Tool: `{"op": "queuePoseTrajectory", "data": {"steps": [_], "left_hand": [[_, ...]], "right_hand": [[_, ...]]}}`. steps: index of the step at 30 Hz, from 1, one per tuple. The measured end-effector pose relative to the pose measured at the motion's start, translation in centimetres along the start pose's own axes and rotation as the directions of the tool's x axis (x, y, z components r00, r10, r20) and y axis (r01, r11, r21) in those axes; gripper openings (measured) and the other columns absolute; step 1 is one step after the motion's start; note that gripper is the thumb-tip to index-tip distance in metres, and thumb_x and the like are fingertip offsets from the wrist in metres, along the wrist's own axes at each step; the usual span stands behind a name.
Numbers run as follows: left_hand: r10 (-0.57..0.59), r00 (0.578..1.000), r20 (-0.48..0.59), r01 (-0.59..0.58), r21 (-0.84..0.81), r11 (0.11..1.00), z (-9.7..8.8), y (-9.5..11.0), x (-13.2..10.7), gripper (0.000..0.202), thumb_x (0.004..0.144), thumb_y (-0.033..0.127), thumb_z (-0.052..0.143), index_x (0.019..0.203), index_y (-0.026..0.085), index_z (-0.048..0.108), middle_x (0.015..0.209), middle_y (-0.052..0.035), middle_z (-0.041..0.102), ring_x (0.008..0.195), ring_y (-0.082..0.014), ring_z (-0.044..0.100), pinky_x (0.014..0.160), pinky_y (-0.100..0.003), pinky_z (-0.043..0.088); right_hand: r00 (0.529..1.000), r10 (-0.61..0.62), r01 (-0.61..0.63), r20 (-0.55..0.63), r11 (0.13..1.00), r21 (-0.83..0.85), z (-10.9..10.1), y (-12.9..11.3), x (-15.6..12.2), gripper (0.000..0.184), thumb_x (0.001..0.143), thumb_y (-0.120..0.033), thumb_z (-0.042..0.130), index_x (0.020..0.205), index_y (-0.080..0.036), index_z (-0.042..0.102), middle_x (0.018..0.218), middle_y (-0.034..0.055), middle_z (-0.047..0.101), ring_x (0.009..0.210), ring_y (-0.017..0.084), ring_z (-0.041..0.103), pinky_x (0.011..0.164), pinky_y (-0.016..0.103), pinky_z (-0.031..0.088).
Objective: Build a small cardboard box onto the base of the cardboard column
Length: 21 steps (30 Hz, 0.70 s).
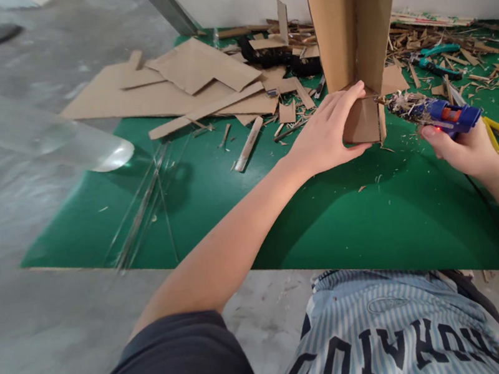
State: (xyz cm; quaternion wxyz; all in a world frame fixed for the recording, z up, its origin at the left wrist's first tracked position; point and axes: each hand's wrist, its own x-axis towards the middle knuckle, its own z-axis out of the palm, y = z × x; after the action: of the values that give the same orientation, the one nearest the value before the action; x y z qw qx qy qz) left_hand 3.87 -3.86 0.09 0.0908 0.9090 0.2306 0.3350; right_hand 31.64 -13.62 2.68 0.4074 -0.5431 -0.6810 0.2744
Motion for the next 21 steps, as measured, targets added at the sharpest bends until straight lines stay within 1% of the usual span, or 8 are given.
{"op": "queuePoseTrajectory", "data": {"steps": [3, 8, 11, 17, 21], "left_hand": [[0.01, 1.0, -0.019, -0.011, -0.008, 1.0, 0.07, 0.0, 0.0, 0.096, 0.09, 0.053, 0.069, 0.163, 0.033, 0.01, 0.156, -0.0131, 0.05, 0.146, -0.0375, 0.049, 0.122, -0.064, 0.04], [0.009, 0.999, -0.032, -0.009, -0.023, 1.0, 0.05, -0.16, -0.02, 0.092, 0.091, 0.055, 0.066, 0.163, 0.032, 0.014, 0.155, -0.0123, 0.051, 0.144, -0.0363, 0.051, 0.122, -0.062, 0.043], [-0.005, 1.0, -0.028, 0.004, -0.009, 1.0, 0.05, -0.25, 0.0, 0.092, 0.091, 0.056, 0.066, 0.163, 0.031, 0.015, 0.155, -0.0122, 0.051, 0.143, -0.0363, 0.052, 0.121, -0.062, 0.043], [0.003, 0.999, -0.049, -0.001, 0.039, 0.999, 0.12, -0.38, 0.06, 0.094, 0.09, 0.056, 0.066, 0.163, 0.03, 0.013, 0.152, -0.0133, 0.054, 0.141, -0.0384, 0.052, 0.12, -0.064, 0.041], [-0.013, 0.999, -0.047, 0.015, 0.057, 0.998, 0.17, -0.55, 0.1, 0.096, 0.088, 0.06, 0.066, 0.163, 0.032, 0.012, 0.153, -0.0124, 0.054, 0.141, -0.0388, 0.052, 0.122, -0.065, 0.037]], "right_hand": [[0.999, -0.029, 0.028, -0.019, 0.999, -0.047, -0.03, -0.26, 0.07, 0.041, 0.091, -0.054, 0.068, 0.071, -0.02, 0.057, 0.055, -0.0031, 0.047, 0.049, 0.009, 0.041, 0.048, 0.027, 0.03], [0.999, -0.044, 0.045, 0.009, 0.999, -0.03, -0.22, -0.5, 0.18, 0.043, 0.092, -0.053, 0.067, 0.067, -0.02, 0.053, 0.054, -0.0032, 0.047, 0.048, 0.008, 0.04, 0.047, 0.027, 0.028], [0.998, -0.058, 0.059, 0.022, 0.997, -0.051, -0.37, -0.49, 0.21, 0.044, 0.093, -0.051, 0.067, 0.065, -0.02, 0.052, 0.054, -0.0028, 0.047, 0.049, 0.008, 0.04, 0.048, 0.027, 0.029], [0.996, -0.083, 0.085, 0.033, 0.993, -0.082, -0.52, -0.47, 0.29, 0.047, 0.092, -0.052, 0.066, 0.062, -0.02, 0.05, 0.054, -0.0028, 0.047, 0.049, 0.008, 0.04, 0.049, 0.027, 0.029], [0.999, -0.036, 0.038, 0.019, 0.993, -0.113, -0.5, -0.7, 0.19, 0.045, 0.09, -0.052, 0.067, 0.062, -0.02, 0.051, 0.053, -0.0022, 0.047, 0.049, 0.009, 0.041, 0.048, 0.027, 0.029]]}}
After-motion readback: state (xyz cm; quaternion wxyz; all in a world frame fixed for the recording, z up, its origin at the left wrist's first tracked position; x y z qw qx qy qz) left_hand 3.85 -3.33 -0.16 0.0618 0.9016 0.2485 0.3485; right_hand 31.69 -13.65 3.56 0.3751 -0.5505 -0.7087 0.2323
